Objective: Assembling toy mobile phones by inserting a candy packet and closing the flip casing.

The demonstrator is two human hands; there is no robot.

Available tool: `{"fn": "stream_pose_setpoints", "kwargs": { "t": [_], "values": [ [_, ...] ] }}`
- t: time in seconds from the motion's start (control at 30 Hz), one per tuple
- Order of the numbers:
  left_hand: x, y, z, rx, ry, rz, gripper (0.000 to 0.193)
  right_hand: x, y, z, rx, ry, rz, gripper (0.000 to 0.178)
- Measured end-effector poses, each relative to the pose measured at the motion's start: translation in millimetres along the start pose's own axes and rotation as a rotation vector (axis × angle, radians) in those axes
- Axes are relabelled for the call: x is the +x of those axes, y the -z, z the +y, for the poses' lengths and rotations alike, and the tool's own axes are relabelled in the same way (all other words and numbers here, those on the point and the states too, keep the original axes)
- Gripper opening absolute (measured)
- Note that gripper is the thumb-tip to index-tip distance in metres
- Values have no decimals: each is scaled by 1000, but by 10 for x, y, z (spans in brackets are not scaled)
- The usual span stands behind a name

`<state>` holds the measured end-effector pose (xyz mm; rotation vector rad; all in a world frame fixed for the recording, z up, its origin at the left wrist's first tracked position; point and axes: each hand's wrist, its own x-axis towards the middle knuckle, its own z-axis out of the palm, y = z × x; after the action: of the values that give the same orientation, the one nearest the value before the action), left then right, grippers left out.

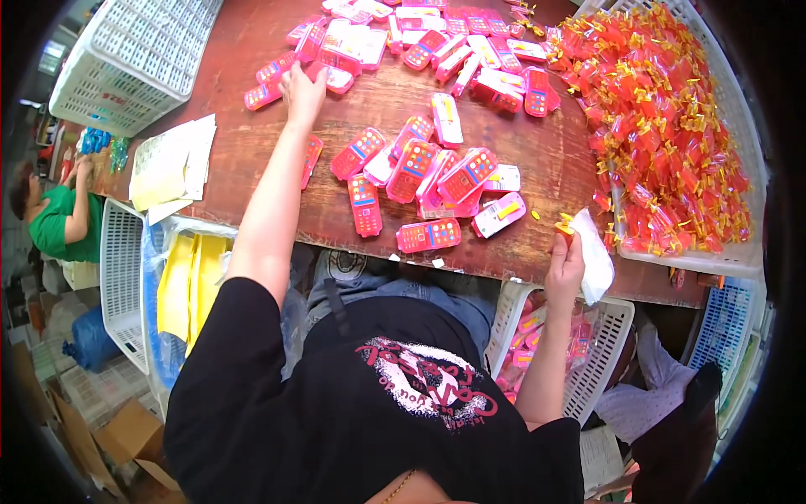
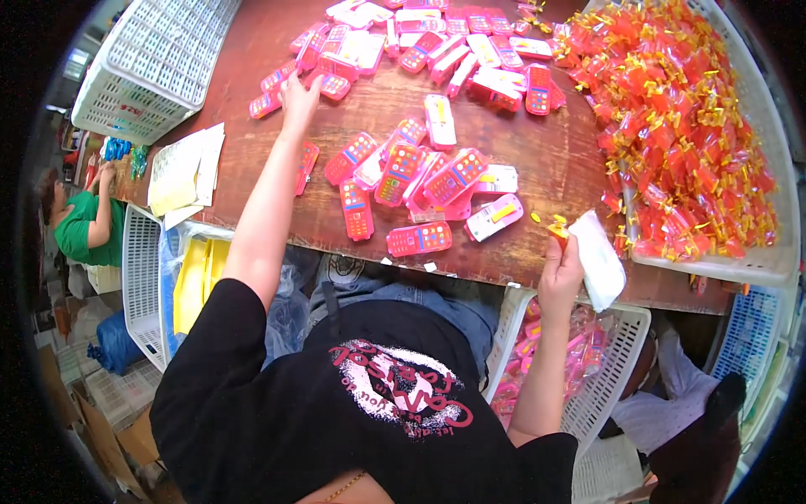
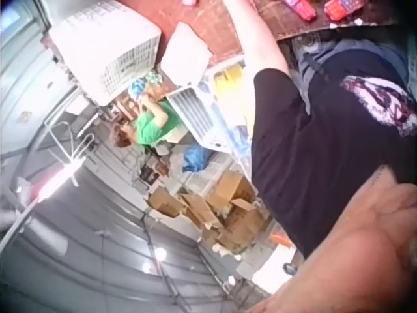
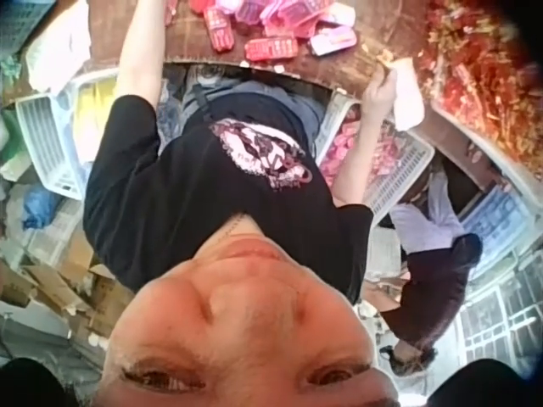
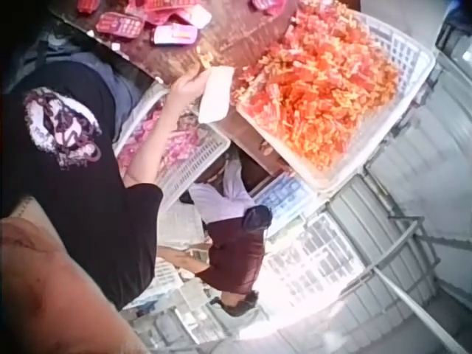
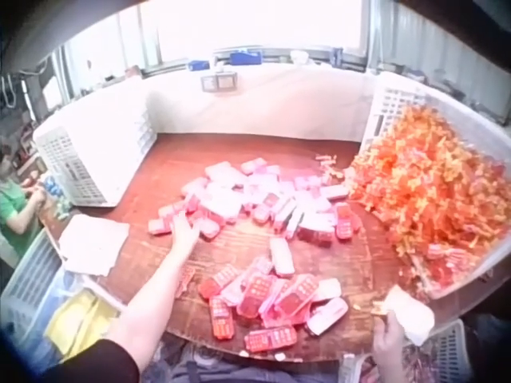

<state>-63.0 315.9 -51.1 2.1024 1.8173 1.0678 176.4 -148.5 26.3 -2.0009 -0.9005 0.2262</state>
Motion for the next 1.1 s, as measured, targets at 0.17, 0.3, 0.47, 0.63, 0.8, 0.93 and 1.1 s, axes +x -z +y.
{"fn": "stream_pose_setpoints", "kwargs": {
  "t": [0.17,0.3,0.47,0.63,0.8,0.93,1.1],
  "values": [
    [110,113,98,58,-284,-353,49,-76,-52,-109,26,-8,-73,18],
    [27,288,159,231,-707,-455,40,-92,-105,-64,85,-61,-126,15],
    [-15,530,304,105,-553,-622,53,-54,-149,-252,120,-36,-179,18],
    [-857,1069,1070,-720,-302,-833,71,37,-253,-557,299,57,-140,20],
    [-1733,1340,1622,-796,-483,-807,70,118,-381,-946,174,185,-158,34],
    [-2124,1311,1706,-946,-483,-788,53,121,-462,-846,433,55,-161,25],
    [-2284,1241,1599,-1565,644,-1547,32,56,-370,-684,728,-119,-233,18]
  ]
}}
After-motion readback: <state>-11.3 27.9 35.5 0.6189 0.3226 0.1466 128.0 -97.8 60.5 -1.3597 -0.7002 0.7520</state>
